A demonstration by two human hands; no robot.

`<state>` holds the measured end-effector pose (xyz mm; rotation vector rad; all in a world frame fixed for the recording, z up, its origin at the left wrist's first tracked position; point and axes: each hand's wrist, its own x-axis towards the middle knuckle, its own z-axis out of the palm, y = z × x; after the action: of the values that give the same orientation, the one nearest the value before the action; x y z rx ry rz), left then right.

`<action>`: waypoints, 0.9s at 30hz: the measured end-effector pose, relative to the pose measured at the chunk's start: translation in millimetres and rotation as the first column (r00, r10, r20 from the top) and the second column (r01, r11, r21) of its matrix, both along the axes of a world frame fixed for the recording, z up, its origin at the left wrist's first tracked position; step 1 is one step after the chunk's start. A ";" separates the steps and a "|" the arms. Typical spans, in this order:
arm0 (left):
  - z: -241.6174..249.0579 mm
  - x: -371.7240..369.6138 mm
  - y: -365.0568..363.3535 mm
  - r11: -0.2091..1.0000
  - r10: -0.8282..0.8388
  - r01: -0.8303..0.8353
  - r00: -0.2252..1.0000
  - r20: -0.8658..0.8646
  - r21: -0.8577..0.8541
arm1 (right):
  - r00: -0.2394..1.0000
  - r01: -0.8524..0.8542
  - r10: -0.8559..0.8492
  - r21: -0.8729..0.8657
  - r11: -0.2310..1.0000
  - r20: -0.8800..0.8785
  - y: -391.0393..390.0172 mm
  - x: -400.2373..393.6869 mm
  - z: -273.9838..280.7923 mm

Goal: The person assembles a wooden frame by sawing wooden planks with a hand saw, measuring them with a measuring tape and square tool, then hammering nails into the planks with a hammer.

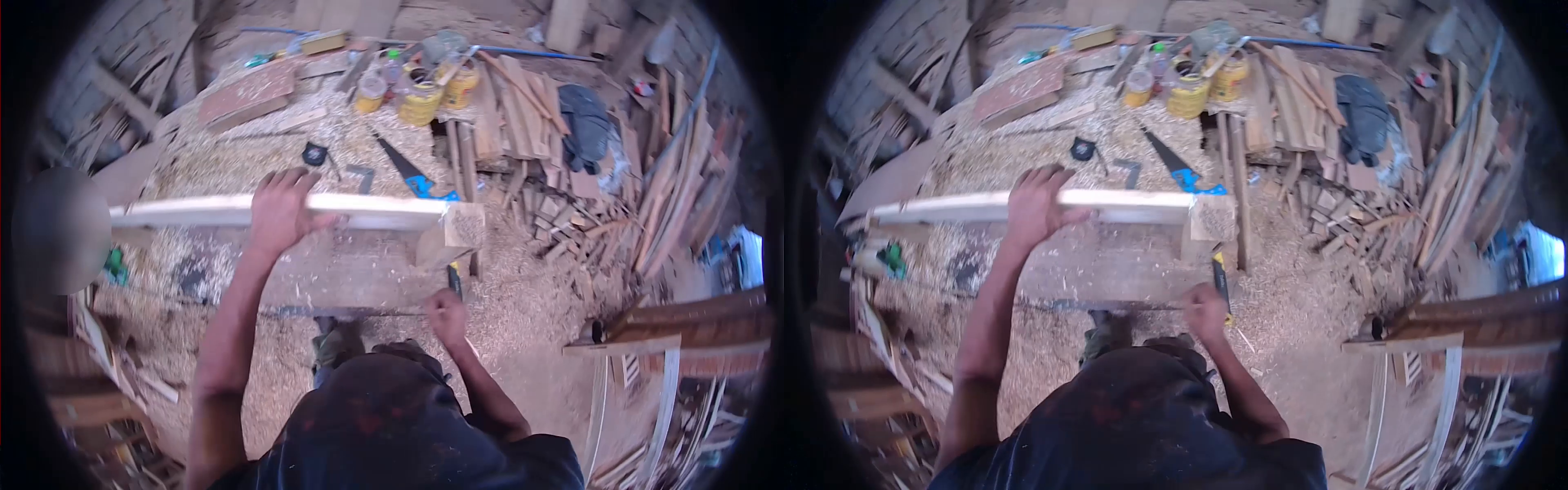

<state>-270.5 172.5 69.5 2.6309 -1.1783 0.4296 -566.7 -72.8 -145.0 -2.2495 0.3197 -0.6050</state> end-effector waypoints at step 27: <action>20.1 -17.5 -78.7 0.944 0.152 -0.075 0.963 -0.221 0.322 | 0.945 0.276 -0.123 0.534 0.799 -0.304 -149.8 -120.9 30.0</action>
<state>-288.0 93.8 89.6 2.9229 -1.0922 -0.0720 -687.7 -222.5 -115.0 -1.7081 0.7744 -0.2651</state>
